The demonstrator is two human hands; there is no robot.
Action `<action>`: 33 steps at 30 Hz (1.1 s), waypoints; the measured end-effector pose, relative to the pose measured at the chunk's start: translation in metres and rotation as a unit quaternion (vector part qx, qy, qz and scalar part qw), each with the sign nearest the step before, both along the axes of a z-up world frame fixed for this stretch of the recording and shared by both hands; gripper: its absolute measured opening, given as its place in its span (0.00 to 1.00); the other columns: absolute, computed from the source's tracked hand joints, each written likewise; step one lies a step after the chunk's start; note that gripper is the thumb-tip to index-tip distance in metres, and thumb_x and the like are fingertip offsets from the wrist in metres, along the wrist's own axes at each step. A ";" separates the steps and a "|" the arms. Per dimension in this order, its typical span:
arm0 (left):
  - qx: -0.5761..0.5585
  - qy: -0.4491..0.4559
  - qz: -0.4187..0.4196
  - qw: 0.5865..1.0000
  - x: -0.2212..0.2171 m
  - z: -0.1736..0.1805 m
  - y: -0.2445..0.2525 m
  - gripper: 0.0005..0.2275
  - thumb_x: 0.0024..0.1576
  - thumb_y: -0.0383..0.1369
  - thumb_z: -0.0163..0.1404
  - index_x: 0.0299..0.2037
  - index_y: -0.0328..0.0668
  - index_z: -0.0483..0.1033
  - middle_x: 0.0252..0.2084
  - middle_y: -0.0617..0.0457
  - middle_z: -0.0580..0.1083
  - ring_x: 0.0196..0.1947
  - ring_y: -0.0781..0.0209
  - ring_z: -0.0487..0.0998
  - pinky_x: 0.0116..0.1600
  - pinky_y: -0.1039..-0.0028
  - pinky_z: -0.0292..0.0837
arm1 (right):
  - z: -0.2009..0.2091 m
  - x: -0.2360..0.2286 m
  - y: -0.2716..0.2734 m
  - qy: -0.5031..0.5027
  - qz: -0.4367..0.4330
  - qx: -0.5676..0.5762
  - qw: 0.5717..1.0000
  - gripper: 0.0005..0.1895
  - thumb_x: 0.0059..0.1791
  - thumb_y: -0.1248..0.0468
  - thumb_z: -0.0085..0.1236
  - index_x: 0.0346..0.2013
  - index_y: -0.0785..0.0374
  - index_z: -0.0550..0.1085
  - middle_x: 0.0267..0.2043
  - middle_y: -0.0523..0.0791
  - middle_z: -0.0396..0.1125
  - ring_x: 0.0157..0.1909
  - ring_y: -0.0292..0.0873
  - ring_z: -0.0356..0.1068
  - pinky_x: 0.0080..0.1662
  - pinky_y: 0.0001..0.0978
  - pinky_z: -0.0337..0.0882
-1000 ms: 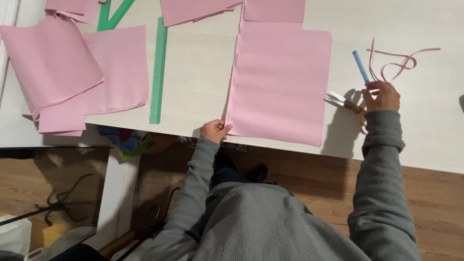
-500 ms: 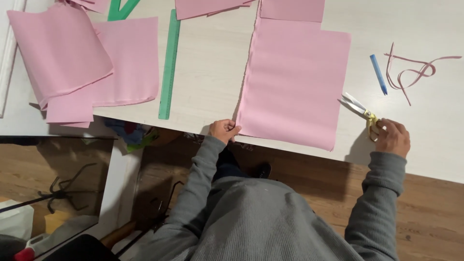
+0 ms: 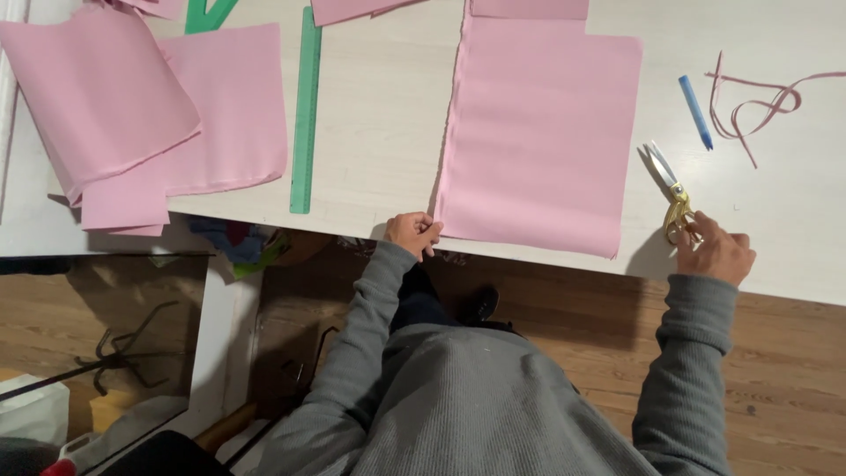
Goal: Measuring and cutting pieces of pink leather on a workshop table using a ruler and scissors.
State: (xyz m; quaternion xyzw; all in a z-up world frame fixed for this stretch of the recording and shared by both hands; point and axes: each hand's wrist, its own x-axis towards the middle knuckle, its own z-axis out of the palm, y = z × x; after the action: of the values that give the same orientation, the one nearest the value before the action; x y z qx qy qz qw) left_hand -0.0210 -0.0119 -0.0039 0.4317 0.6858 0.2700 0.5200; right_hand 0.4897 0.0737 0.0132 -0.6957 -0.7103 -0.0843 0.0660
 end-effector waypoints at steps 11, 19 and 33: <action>-0.002 -0.019 -0.009 1.000 0.000 0.002 0.003 0.14 0.61 0.40 0.53 0.38 0.33 0.79 0.28 0.50 0.79 0.18 0.68 0.78 0.19 0.76 0.71 | 0.016 -0.023 -0.007 0.297 -0.079 -0.016 0.952 0.28 0.47 0.68 0.70 0.57 0.69 0.66 0.40 0.55 0.74 0.40 0.50 0.75 0.36 0.39 0.78; -0.005 -0.015 -0.029 0.999 -0.003 -0.002 0.006 0.13 0.60 0.39 0.53 0.36 0.33 0.79 0.26 0.50 0.79 0.17 0.67 0.77 0.23 0.76 0.75 | 0.044 -0.145 -0.116 0.668 0.057 -0.354 0.652 0.14 0.58 0.56 0.44 0.43 0.67 0.65 0.29 0.54 0.72 0.32 0.53 0.77 0.39 0.43 0.80; -0.011 -0.054 -0.080 0.995 -0.015 -0.006 0.012 0.13 0.63 0.38 0.51 0.34 0.33 0.77 0.24 0.53 0.77 0.17 0.68 0.76 0.24 0.75 0.75 | -0.032 -0.313 -0.166 0.663 0.094 -0.587 0.455 0.36 0.51 0.28 0.18 0.41 0.58 0.57 0.18 0.47 0.62 0.19 0.39 0.57 0.25 0.29 0.58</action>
State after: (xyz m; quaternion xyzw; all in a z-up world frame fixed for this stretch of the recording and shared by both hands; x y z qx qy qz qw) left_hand -0.0364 -0.0002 -0.0095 0.4640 0.6228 0.2430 0.5812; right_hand 0.1766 -0.0927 -0.0187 -0.3450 -0.3942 0.8458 0.1006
